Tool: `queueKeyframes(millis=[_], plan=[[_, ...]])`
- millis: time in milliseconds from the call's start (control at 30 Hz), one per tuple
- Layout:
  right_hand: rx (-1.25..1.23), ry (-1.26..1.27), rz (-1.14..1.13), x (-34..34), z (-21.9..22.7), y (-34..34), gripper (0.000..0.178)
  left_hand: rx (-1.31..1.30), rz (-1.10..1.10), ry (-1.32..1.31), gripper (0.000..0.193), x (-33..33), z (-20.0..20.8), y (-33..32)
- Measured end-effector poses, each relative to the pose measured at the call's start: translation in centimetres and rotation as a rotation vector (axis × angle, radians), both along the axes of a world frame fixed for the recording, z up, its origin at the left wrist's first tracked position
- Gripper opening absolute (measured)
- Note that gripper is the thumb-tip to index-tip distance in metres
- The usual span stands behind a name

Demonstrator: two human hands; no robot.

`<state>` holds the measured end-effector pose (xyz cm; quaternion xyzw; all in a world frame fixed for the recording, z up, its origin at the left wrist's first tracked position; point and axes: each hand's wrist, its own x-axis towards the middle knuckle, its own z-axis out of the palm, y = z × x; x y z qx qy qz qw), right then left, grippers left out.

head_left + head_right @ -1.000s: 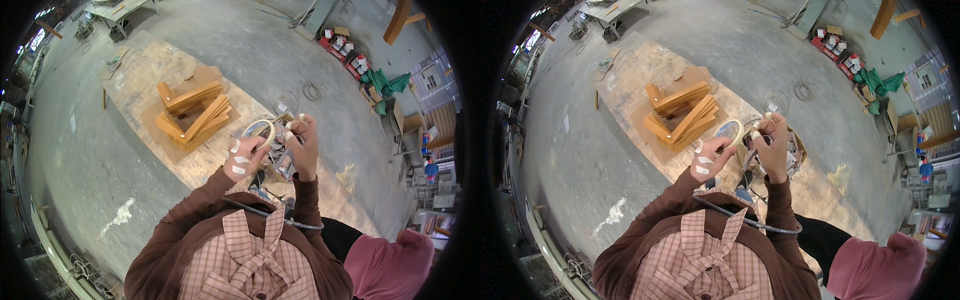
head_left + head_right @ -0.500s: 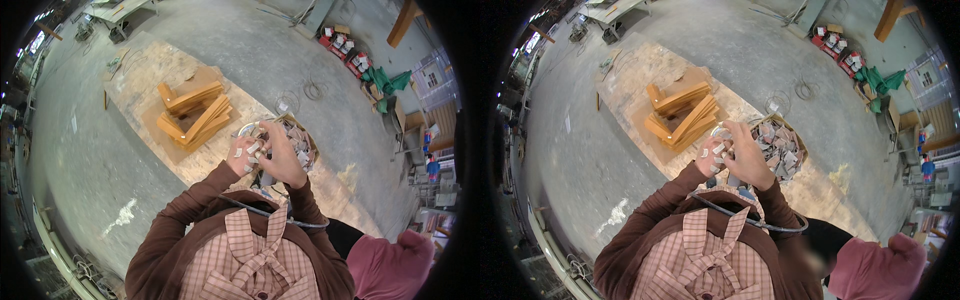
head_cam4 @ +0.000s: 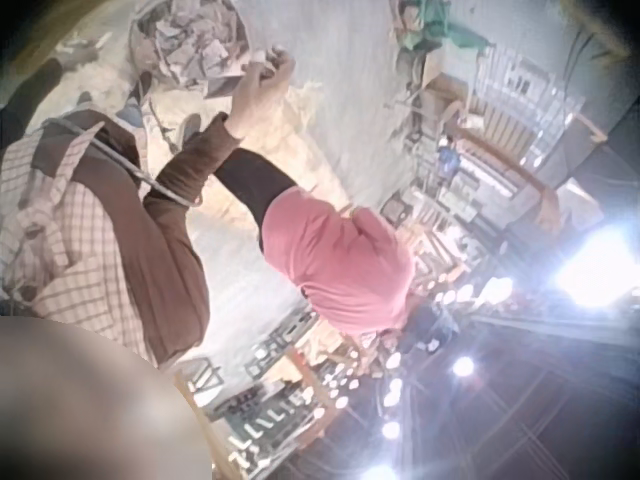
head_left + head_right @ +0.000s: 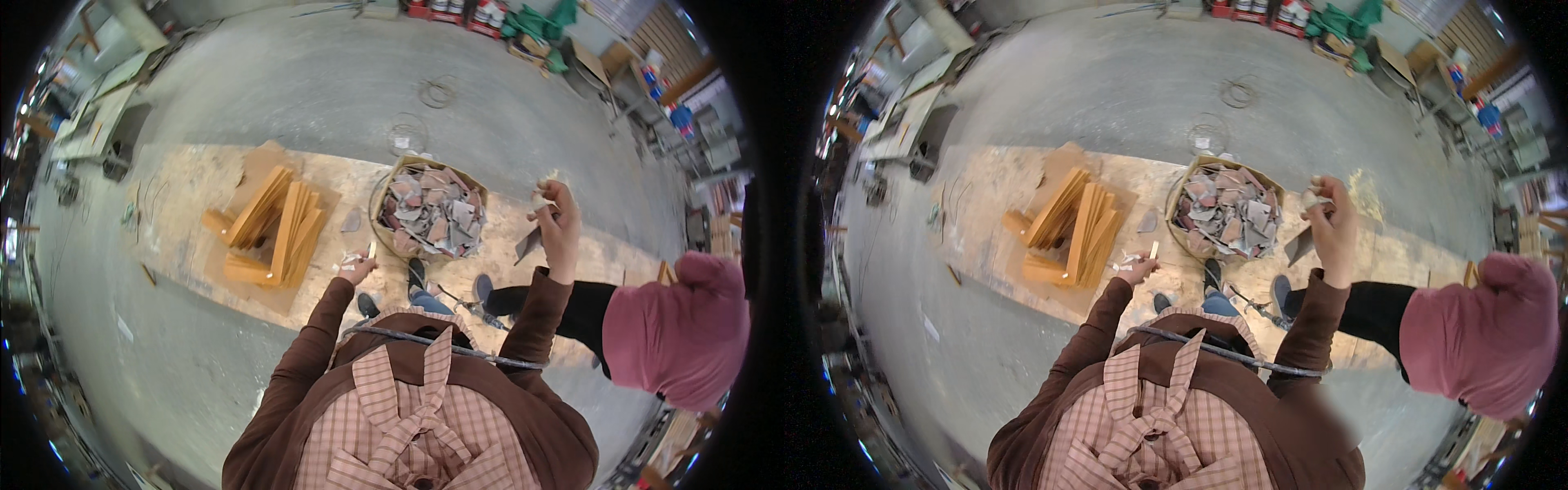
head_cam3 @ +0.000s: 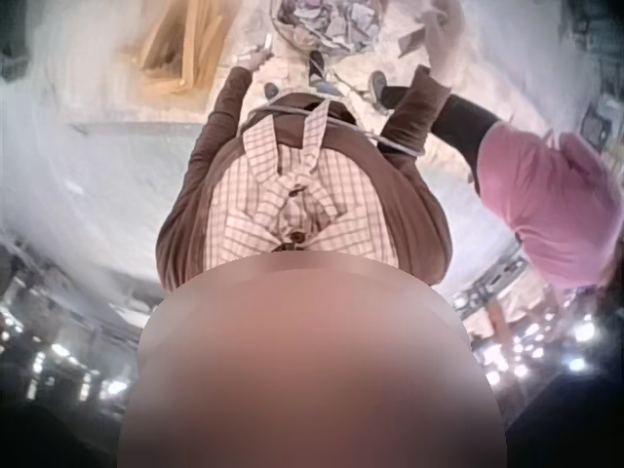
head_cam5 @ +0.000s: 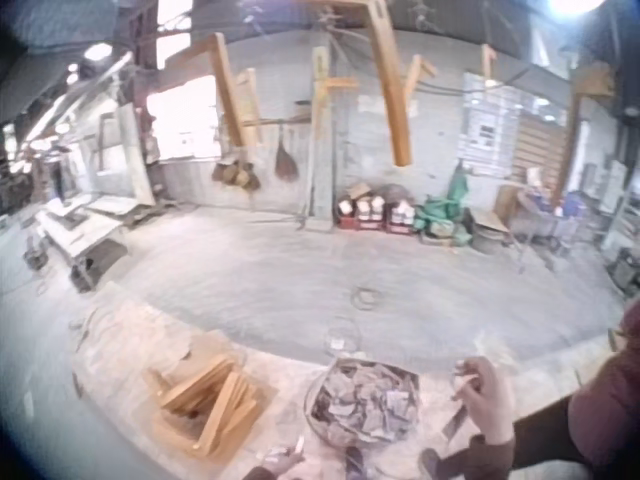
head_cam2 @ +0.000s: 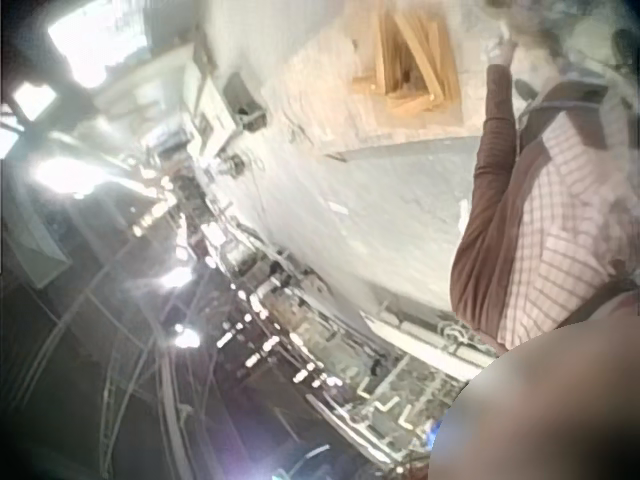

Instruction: The person sands a wooden chair frame using a sanding block and a pneumatic sander. They rotate the frame to reach different sides and edges, then place the frame on a workbench.

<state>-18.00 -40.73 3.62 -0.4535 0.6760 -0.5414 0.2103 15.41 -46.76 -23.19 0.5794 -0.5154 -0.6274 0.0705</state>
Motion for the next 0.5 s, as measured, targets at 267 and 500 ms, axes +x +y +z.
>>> queueKeyframes(millis=[267,500], plan=[[0.128,-0.06,-0.169,-6.0,-1.0,4.3,0.023,-0.543,-0.381,0.054,0.069,-12.0,-9.5,-1.6],[0.099,-0.099,-0.112,-9.2,-0.4,2.5,0.022,-0.243,-0.916,-0.277,0.08,-10.5,-10.7,-3.1]])
